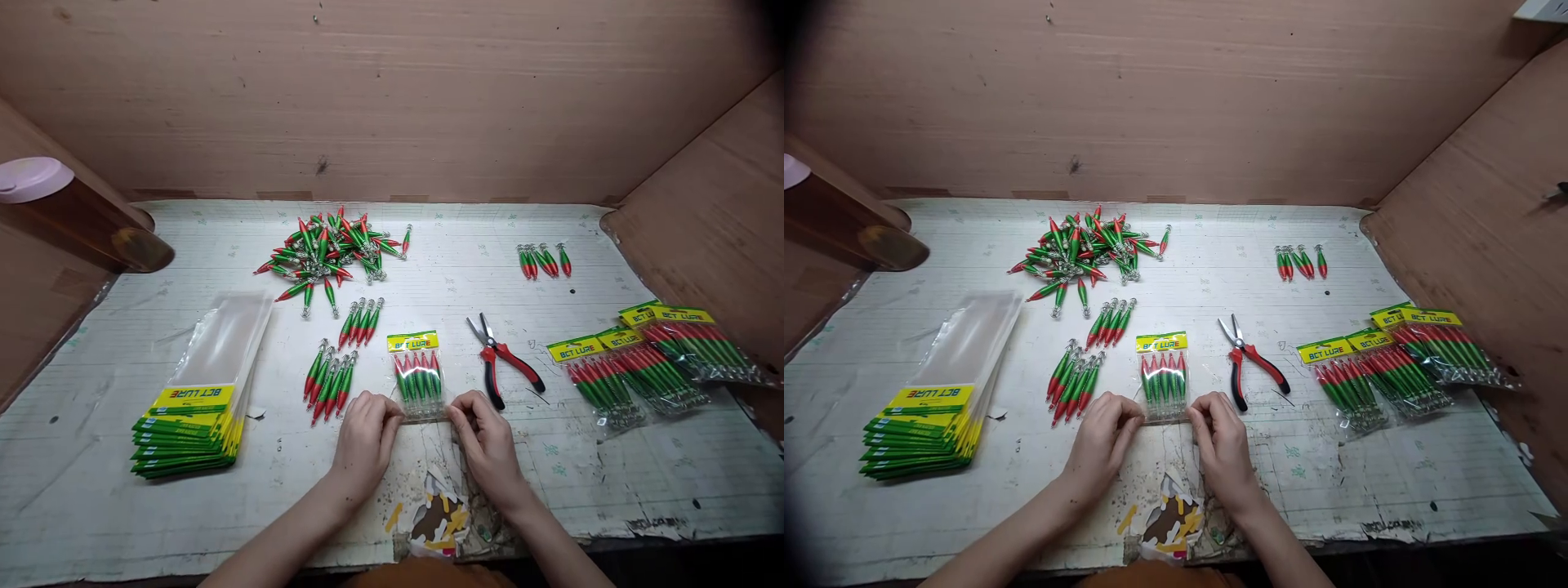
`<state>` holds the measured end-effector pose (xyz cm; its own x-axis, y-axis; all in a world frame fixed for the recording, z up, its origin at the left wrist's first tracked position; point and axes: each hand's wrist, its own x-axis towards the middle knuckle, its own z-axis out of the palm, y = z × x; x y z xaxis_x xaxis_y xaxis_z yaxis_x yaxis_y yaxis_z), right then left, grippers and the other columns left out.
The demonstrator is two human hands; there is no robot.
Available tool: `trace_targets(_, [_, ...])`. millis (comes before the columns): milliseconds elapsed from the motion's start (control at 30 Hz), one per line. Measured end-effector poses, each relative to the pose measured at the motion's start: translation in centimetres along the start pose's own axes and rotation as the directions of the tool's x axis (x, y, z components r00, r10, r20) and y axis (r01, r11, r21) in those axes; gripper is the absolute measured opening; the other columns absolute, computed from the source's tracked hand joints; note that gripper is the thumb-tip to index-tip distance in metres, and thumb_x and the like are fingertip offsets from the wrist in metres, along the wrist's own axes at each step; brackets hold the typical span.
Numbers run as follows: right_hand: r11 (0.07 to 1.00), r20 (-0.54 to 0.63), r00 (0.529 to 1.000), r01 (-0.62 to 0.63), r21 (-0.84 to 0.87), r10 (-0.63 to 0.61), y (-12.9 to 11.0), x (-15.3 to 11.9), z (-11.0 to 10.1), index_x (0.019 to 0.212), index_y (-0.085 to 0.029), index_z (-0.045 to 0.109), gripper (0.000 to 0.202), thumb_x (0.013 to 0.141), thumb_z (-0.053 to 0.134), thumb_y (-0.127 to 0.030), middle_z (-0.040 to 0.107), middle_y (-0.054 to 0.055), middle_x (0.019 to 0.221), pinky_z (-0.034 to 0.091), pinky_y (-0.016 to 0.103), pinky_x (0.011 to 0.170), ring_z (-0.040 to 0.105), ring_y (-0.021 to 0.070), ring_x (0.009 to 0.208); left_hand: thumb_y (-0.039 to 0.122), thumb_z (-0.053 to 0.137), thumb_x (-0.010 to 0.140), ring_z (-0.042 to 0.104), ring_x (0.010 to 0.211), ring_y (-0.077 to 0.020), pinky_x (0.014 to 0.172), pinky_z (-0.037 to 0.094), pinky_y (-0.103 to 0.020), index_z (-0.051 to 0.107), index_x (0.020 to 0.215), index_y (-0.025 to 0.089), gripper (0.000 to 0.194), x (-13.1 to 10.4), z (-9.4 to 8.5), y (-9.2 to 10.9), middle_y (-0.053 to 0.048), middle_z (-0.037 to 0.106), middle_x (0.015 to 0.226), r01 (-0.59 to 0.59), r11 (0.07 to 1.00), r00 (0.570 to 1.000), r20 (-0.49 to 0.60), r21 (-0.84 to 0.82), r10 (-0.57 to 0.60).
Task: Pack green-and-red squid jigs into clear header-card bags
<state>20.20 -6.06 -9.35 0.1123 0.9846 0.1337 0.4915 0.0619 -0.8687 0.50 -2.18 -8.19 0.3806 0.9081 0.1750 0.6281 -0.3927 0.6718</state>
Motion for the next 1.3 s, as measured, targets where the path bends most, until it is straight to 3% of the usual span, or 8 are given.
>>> trace_targets(167, [0.997, -0.095, 0.995, -0.048, -0.058, 0.043, -0.4, 0.0, 1.0, 0.082, -0.021, 0.051, 0.018, 0.097, 0.046, -0.026, 0.053, 0.002, 0.076, 0.042, 0.029, 0.059, 0.051, 0.0176, 0.068, 0.016, 0.047, 0.091, 0.055, 0.070, -0.0187, 0.063, 0.042, -0.031, 0.054, 0.077, 0.020, 0.016, -0.1, 0.4, 1.1, -0.002, 0.061, 0.073, 0.136, 0.990, 0.990, -0.042, 0.048, -0.134])
trace_targets(500, [0.967, -0.200, 0.978, -0.101, -0.235, 0.054, -0.6, 0.7, 2.4, 0.077, -0.023, 0.045, 0.019, 0.095, 0.046, -0.027, 0.053, 0.002, 0.069, 0.040, 0.031, 0.059, 0.051, 0.0195, 0.064, 0.011, 0.050, 0.083, 0.052, 0.060, -0.0189, 0.060, 0.039, -0.031, 0.047, 0.069, 0.021, 0.017, 0.1, 2.5, 2.0, 0.000, 0.056, 0.061, 0.224, 0.947, 0.952, -0.260, 0.230, -0.162])
trace_targets(733, [0.931, -0.192, 0.979, -0.130, -0.340, 0.067, -1.0, 1.6, 2.6, 0.070, -0.024, 0.038, 0.022, 0.091, 0.046, -0.027, 0.049, -0.001, 0.060, 0.033, 0.029, 0.052, 0.049, 0.0182, 0.054, 0.011, 0.055, 0.075, 0.055, 0.057, -0.0197, 0.058, 0.039, -0.032, 0.044, 0.068, 0.022, 0.017, 0.8, 2.8, 1.7, 0.002, 0.056, 0.057, 0.281, 0.922, 0.940, -0.271, 0.266, -0.209])
trace_targets(900, [0.921, -0.189, 0.979, -0.139, -0.365, 0.073, -0.7, 2.1, 2.4, 0.070, -0.024, 0.039, 0.021, 0.088, 0.050, -0.024, 0.049, -0.003, 0.054, 0.030, 0.027, 0.048, 0.048, 0.0162, 0.046, 0.009, 0.052, 0.074, 0.057, 0.057, -0.0197, 0.058, 0.040, -0.031, 0.050, 0.085, 0.021, 0.017, 1.2, 2.6, 1.9, 0.003, 0.056, 0.059, 0.294, 0.911, 0.939, -0.264, 0.287, -0.220])
trace_targets(1067, [0.931, -0.180, 0.984, -0.066, -0.360, 0.000, -0.5, 2.8, 1.6, 0.074, -0.023, 0.048, 0.016, 0.090, 0.050, -0.024, 0.055, 0.001, 0.067, 0.037, 0.028, 0.050, 0.053, 0.0180, 0.056, 0.005, 0.047, 0.077, 0.060, 0.064, -0.0204, 0.055, 0.044, -0.031, 0.055, 0.090, 0.019, 0.021, 1.0, 1.6, 2.2, -0.004, 0.061, 0.075, 0.225, 0.909, 0.961, -0.233, 0.352, -0.148])
trace_targets(1133, [0.939, -0.166, 0.985, -0.005, -0.344, -0.056, -0.4, 2.6, 1.3, 0.083, -0.021, 0.056, 0.016, 0.094, 0.044, -0.023, 0.057, 0.005, 0.079, 0.044, 0.029, 0.057, 0.057, 0.0192, 0.066, 0.002, 0.043, 0.079, 0.064, 0.085, -0.0243, 0.068, 0.051, -0.036, 0.058, 0.106, 0.017, 0.034, 0.7, 1.4, 2.4, -0.011, 0.065, 0.097, 0.092, 0.909, 0.976, -0.218, 0.408, -0.001])
trace_targets(1200, [0.937, -0.104, 0.988, 0.074, -0.343, -0.116, -0.3, 2.1, 1.2, 0.099, -0.020, 0.063, 0.022, 0.096, 0.041, -0.023, 0.057, 0.006, 0.081, 0.046, 0.030, 0.061, 0.058, 0.0192, 0.069, 0.003, 0.043, 0.081, 0.057, 0.115, -0.0279, 0.091, 0.048, -0.044, 0.051, 0.127, 0.017, 0.048, 0.3, 1.6, 2.3, -0.014, 0.061, 0.125, -0.090, 0.882, 0.980, -0.116, 0.462, 0.160])
trace_targets(1300, [0.918, -0.036, 0.987, 0.131, -0.375, -0.155, 0.2, 1.4, 1.2, 0.118, -0.020, 0.064, 0.030, 0.097, 0.044, -0.024, 0.057, 0.006, 0.079, 0.046, 0.032, 0.061, 0.056, 0.0215, 0.070, 0.017, 0.048, 0.086, 0.041, 0.135, -0.0306, 0.106, 0.039, -0.049, 0.038, 0.142, 0.015, 0.057, -0.5, 2.4, 1.8, -0.014, 0.049, 0.144, -0.191, 0.820, 0.978, 0.033, 0.539, 0.206])
